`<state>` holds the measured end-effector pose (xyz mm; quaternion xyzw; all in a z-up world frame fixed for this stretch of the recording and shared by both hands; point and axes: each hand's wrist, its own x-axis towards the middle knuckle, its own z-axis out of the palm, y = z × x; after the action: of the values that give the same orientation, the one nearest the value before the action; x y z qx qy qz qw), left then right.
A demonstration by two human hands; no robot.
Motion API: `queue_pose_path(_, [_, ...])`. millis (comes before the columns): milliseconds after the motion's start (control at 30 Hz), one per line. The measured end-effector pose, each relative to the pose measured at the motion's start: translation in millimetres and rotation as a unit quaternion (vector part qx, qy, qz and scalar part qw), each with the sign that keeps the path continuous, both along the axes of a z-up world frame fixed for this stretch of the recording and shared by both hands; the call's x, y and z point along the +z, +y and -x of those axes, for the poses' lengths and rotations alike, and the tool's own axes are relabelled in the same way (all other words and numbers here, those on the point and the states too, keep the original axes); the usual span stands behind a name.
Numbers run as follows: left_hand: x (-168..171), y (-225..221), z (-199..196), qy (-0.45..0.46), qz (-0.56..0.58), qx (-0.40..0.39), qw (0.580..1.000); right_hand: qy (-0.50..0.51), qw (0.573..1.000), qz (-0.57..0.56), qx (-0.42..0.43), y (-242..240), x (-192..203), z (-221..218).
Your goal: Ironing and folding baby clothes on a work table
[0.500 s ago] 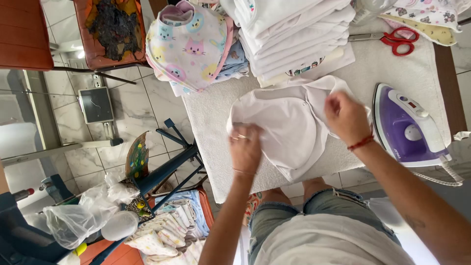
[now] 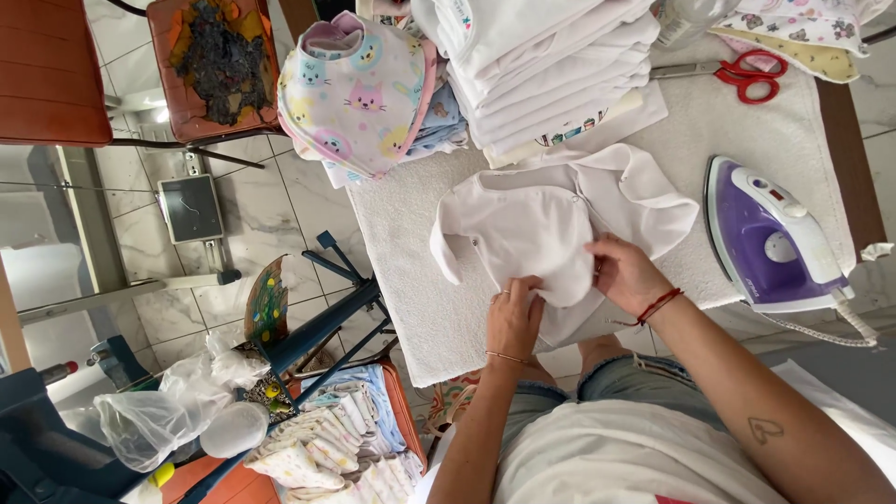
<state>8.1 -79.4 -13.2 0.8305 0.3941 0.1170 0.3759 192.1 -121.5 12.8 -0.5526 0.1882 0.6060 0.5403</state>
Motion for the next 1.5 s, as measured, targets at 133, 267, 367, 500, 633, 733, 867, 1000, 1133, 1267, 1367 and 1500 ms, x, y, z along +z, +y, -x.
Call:
queue_pose_path(133, [10, 5, 5, 0.015, -0.082, 0.002, 0.997, -0.051, 0.998, -0.02, 0.024, -3, 3, -8])
queue_pose_path(267, [17, 6, 7, 0.026, -0.208, -0.047, 0.977, -0.386, 0.894, -0.008, 0.229, -10, 17, -12])
queue_pose_path(367, [16, 11, 12, 0.018, -0.239, -0.063, 0.969, -0.42, 0.867, -0.016, 0.269, -16, 9, -13])
queue_pose_path(500, [-2, 12, 20, 0.012, -0.163, -0.012, 0.987, -0.533, 0.799, -0.024, 0.277, -10, 24, -4])
queue_pose_path(633, [27, 17, 3, 0.048, -0.142, 0.017, 0.989, -0.523, 0.808, -0.026, 0.27, 5, 30, 5])
queue_pose_path(733, [45, 15, -14, 0.035, -0.114, 0.001, 0.993, -0.384, 0.899, -0.063, 0.2, 13, 52, 17])
queue_pose_path(867, [41, 32, -27, 0.017, 0.024, 0.168, 0.985, -0.598, 0.762, -0.092, 0.23, -21, 71, -26])
queue_pose_path(1000, [43, 38, -9, 0.062, -0.025, 0.238, 0.969, -0.839, 0.502, -0.035, 0.207, -90, 70, -92])
queue_pose_path(1133, [37, 11, 14, -0.078, -0.168, -0.09, 0.979, -0.752, 0.6, 0.065, 0.267, -98, 69, -76])
queue_pose_path(1267, [14, -12, 20, 0.004, -0.167, -0.196, 0.966, -0.283, 0.903, 0.103, 0.305, -64, 48, -21])
queue_pose_path(1367, [5, -13, 15, -0.003, -0.146, -0.108, 0.983, -0.181, 0.969, 0.056, 0.157, -44, 36, 0])
queue_pose_path(1500, [14, -13, 17, -0.02, -0.048, -0.007, 0.999, -0.124, 0.982, 0.034, 0.135, -36, 29, 3])
